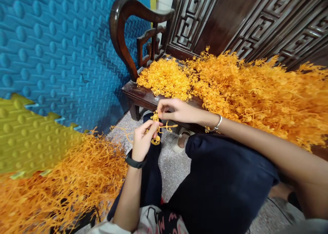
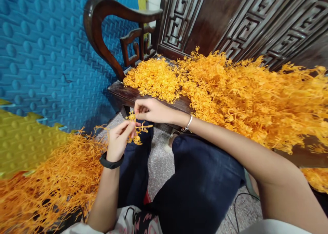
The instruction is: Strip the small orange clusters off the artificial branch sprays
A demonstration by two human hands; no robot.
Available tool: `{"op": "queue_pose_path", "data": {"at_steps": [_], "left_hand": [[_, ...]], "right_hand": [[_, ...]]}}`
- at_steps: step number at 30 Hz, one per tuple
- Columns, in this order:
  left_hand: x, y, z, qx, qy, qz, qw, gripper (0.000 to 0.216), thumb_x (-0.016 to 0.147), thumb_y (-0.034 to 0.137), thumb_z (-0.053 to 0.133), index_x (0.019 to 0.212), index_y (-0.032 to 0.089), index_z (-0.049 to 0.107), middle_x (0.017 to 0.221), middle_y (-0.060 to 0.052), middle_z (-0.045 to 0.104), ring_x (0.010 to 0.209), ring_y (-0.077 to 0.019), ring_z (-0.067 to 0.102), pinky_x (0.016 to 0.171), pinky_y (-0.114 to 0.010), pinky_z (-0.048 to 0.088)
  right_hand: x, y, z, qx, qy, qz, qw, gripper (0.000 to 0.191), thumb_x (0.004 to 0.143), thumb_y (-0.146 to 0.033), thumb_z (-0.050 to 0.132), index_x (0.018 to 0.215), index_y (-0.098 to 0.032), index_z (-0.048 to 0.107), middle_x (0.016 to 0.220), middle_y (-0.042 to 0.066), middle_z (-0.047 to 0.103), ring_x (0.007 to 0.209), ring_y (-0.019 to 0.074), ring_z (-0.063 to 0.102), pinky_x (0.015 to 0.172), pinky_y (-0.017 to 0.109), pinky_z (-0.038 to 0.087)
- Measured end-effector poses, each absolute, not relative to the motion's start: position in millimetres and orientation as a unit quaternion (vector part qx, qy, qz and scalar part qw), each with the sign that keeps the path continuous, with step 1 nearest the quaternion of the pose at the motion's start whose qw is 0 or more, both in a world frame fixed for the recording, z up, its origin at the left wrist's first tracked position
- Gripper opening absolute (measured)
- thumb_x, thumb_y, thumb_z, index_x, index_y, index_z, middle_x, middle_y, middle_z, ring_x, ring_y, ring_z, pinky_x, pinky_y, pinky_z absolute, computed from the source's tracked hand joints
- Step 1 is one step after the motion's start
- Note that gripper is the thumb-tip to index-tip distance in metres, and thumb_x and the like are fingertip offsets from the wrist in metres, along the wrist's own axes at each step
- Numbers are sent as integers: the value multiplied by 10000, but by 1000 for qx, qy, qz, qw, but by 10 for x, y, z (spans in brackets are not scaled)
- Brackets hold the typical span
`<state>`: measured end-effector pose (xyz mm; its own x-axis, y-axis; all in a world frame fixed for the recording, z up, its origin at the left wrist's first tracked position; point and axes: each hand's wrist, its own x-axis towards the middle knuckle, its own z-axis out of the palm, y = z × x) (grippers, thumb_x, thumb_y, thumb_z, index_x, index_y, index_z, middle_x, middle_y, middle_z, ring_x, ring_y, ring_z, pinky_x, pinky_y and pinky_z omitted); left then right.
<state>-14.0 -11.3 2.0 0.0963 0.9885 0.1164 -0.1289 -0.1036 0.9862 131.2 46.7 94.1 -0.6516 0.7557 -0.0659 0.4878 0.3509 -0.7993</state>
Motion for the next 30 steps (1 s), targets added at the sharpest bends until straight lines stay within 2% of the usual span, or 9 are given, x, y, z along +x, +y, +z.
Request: {"op": "queue_pose_path", "data": {"at_steps": [4, 10, 14, 19, 22, 25, 30], "left_hand": [[-126, -118, 54, 553, 432, 499, 508, 210, 763, 335, 589, 707, 151, 675, 538, 28, 516, 499, -73, 419, 495, -206, 324], [-158, -129, -12, 531, 438, 505, 521, 272, 735, 390, 606, 688, 136, 691, 531, 10, 557, 471, -77, 416, 473, -216, 324], [-193, -120, -80, 507, 435, 515, 538, 294, 688, 414, 650, 593, 138, 681, 505, 3, 563, 465, -80, 426, 461, -220, 319], [-173, -106, -30, 541, 455, 492, 509, 262, 618, 364, 713, 487, 145, 656, 361, 48, 397, 400, -53, 296, 417, -223, 228], [-132, -120, -2, 554, 448, 476, 516, 251, 633, 368, 701, 512, 150, 671, 405, 29, 477, 423, -68, 355, 433, -227, 264], [-99, -137, -4, 522, 452, 486, 535, 310, 694, 402, 645, 515, 149, 637, 453, 13, 527, 432, -76, 399, 443, -227, 291], [-81, -113, 14, 493, 460, 515, 529, 404, 768, 387, 571, 446, 157, 485, 390, 42, 408, 391, -58, 333, 428, -219, 256]], "right_hand": [[1310, 443, 965, -374, -836, 396, 67, 98, 760, -99, 533, 856, -97, 556, 737, 26, 597, 643, 77, 535, 611, 216, 419], [1344, 494, 969, -339, -818, 458, 79, 177, 776, -275, 593, 823, -105, 599, 771, 26, 624, 699, 82, 561, 687, 231, 449], [1341, 500, 1002, -343, -790, 503, 69, 209, 764, -288, 610, 870, -108, 616, 793, 29, 635, 721, 82, 570, 693, 223, 455], [1317, 478, 1037, -348, -780, 517, 49, 279, 790, -323, 578, 943, -94, 621, 763, 35, 635, 662, 72, 551, 620, 207, 428], [1305, 484, 1024, -341, -802, 490, 35, 204, 747, -267, 623, 849, -91, 635, 691, 14, 621, 622, 69, 537, 594, 201, 412], [1283, 501, 1001, -363, -796, 477, 88, 122, 726, -218, 627, 717, -96, 634, 647, 3, 602, 601, 65, 516, 593, 206, 398], [1133, 438, 936, -517, -663, 500, 205, 92, 657, -120, 624, 573, -97, 595, 483, -24, 505, 494, 60, 444, 527, 214, 347]]}}
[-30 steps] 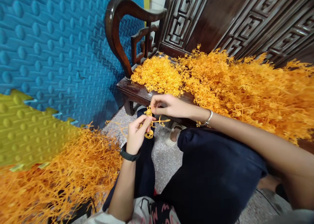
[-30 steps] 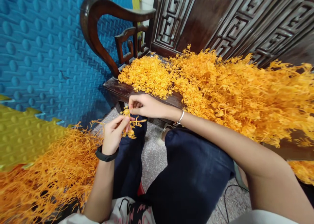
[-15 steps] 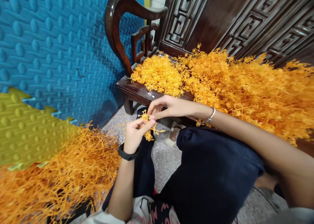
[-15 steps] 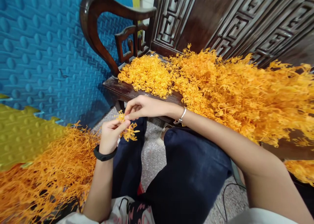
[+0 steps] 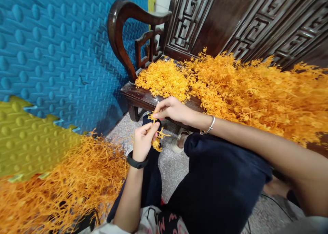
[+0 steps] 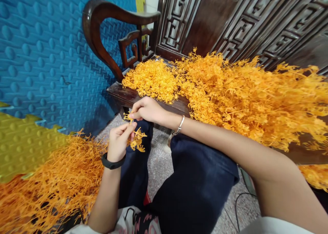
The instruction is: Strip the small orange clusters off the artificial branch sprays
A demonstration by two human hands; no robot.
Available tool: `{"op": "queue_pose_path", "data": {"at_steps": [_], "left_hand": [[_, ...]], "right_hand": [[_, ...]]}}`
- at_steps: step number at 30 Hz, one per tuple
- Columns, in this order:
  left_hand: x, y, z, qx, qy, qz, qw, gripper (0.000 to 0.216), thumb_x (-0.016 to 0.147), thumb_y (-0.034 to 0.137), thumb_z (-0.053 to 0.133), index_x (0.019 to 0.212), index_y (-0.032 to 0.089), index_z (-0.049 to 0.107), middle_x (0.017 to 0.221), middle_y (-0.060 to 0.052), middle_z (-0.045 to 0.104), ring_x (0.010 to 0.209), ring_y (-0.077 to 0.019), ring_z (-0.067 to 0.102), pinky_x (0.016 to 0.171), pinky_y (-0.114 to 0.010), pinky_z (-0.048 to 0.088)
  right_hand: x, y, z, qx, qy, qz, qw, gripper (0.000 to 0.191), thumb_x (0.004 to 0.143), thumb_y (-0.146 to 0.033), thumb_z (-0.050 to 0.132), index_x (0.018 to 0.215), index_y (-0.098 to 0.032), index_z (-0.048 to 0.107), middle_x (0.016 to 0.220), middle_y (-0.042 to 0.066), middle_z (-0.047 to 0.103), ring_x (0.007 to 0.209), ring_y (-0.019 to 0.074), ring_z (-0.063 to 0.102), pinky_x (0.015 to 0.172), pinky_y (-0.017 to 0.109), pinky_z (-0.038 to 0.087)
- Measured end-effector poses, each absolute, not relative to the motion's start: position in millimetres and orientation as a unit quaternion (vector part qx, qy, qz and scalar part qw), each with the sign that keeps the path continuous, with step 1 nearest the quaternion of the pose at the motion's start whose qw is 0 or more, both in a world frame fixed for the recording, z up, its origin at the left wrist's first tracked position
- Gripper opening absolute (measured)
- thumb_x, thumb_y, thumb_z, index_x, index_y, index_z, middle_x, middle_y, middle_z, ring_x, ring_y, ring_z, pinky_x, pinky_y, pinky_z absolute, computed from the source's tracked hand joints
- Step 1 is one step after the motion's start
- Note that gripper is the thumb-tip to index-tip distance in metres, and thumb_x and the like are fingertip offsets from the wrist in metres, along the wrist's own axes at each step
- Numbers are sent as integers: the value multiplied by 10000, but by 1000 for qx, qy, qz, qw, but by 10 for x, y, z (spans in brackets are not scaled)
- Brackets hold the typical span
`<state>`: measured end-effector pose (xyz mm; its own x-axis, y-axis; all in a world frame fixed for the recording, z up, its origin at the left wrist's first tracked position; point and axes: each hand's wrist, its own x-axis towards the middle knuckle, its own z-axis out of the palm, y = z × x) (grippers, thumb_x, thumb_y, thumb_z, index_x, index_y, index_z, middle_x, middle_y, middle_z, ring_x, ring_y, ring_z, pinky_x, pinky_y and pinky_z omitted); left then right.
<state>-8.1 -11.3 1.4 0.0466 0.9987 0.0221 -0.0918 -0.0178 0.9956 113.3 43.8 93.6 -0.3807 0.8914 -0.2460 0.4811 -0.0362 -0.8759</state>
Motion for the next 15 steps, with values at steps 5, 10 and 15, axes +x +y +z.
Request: {"op": "queue_pose_path", "data": {"at_steps": [5, 10, 15], "left_hand": [[-87, -80, 12, 490, 473, 522, 514, 410, 777, 349, 557, 430, 160, 447, 395, 44, 391, 395, -59, 320, 424, -227, 235], [-142, -123, -47, 504, 457, 490, 546, 449, 769, 344, 567, 391, 157, 414, 389, 38, 362, 415, -65, 328, 461, -236, 260], [-115, -98, -49, 472, 445, 495, 578, 413, 774, 414, 555, 461, 149, 507, 448, 19, 451, 444, -70, 384, 468, -227, 279]], "right_hand": [[998, 444, 906, -581, -567, 520, 266, 123, 639, -66, 561, 523, -108, 561, 467, -11, 486, 480, 68, 431, 512, 223, 350], [1507, 972, 1183, -632, -451, 375, 507, 132, 689, -47, 466, 613, -144, 513, 620, -7, 527, 502, 45, 438, 570, 217, 402], [2030, 1427, 1068, -602, -424, 382, 559, 55, 754, -149, 455, 745, -169, 505, 821, 49, 560, 759, 98, 567, 755, 253, 474]]}}
